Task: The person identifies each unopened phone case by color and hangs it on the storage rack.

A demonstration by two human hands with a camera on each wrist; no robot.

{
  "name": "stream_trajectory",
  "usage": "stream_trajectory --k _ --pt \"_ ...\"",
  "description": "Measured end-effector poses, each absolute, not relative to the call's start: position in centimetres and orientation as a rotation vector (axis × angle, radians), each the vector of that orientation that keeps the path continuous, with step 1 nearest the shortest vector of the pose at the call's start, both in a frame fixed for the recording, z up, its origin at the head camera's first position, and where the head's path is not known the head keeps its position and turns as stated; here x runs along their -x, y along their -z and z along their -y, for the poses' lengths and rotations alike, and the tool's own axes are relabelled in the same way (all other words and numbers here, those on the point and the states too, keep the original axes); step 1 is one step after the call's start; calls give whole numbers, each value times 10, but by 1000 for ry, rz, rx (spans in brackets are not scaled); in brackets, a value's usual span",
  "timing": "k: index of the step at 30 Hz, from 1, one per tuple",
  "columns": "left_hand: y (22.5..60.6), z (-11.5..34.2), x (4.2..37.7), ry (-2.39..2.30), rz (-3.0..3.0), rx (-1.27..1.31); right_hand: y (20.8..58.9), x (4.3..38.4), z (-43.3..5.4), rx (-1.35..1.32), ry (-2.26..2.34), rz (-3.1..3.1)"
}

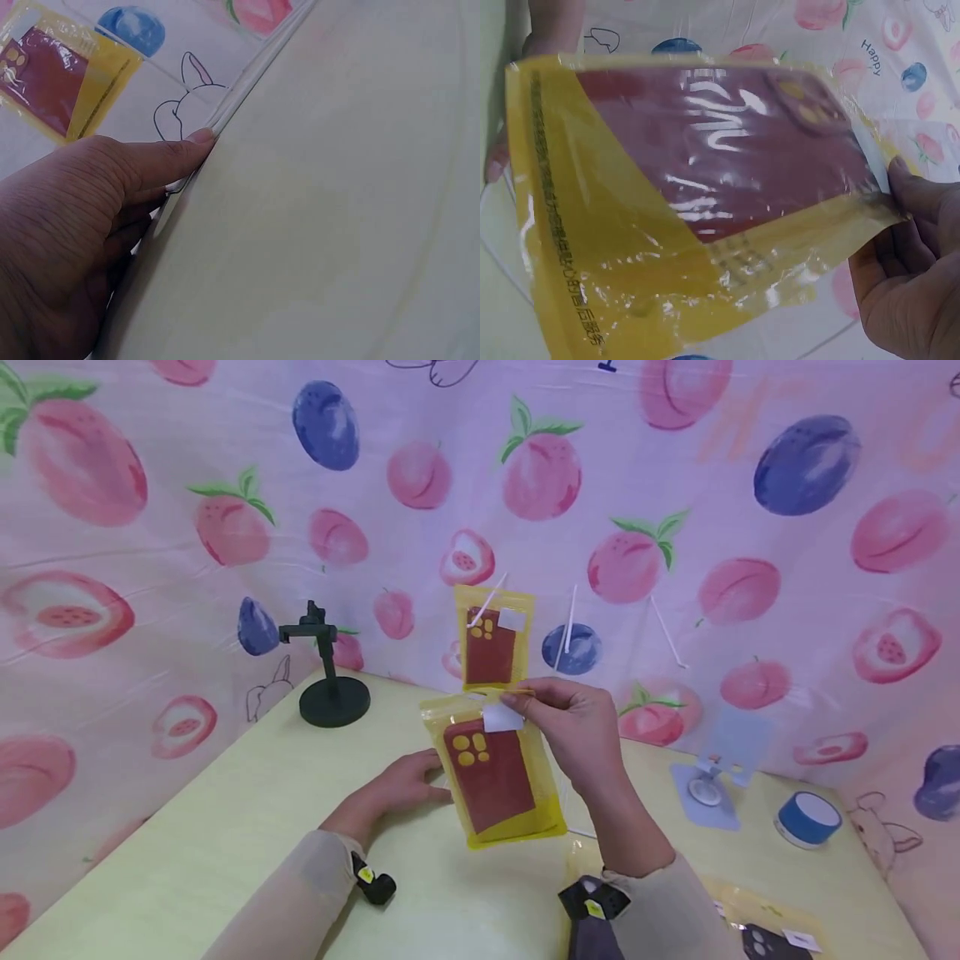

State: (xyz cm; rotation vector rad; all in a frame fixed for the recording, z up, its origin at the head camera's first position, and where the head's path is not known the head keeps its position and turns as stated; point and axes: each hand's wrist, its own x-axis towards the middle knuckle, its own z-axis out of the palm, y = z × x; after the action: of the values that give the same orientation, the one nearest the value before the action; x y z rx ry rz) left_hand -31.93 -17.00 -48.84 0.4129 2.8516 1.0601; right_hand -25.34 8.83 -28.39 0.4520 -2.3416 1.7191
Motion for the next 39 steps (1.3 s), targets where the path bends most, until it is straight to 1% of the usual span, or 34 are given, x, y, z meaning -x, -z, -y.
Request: stream_trajectory --k 6,12,16,23,32,39 --pt "485 167 319 -1070 -2832 -410 270 262 -69 -434 -1730 2250" --pt "488 167 319 -1100 -2834 -442 266 275 -49 -430 -1801 2141" --pt "491 168 317 -1148 -2802 -368 267 285 -39 -414 -1871 2065" --pt "488 168 315 -1140 -2809 -339 269 292 -33 -326 -1899 2003" --pt "484 169 315 -1162 -2792 -295 269 299 -28 -304 -1919 1975" --pt "486 171 316 -1097 -2835 -392 279 310 -24 -301 -1872 1952"
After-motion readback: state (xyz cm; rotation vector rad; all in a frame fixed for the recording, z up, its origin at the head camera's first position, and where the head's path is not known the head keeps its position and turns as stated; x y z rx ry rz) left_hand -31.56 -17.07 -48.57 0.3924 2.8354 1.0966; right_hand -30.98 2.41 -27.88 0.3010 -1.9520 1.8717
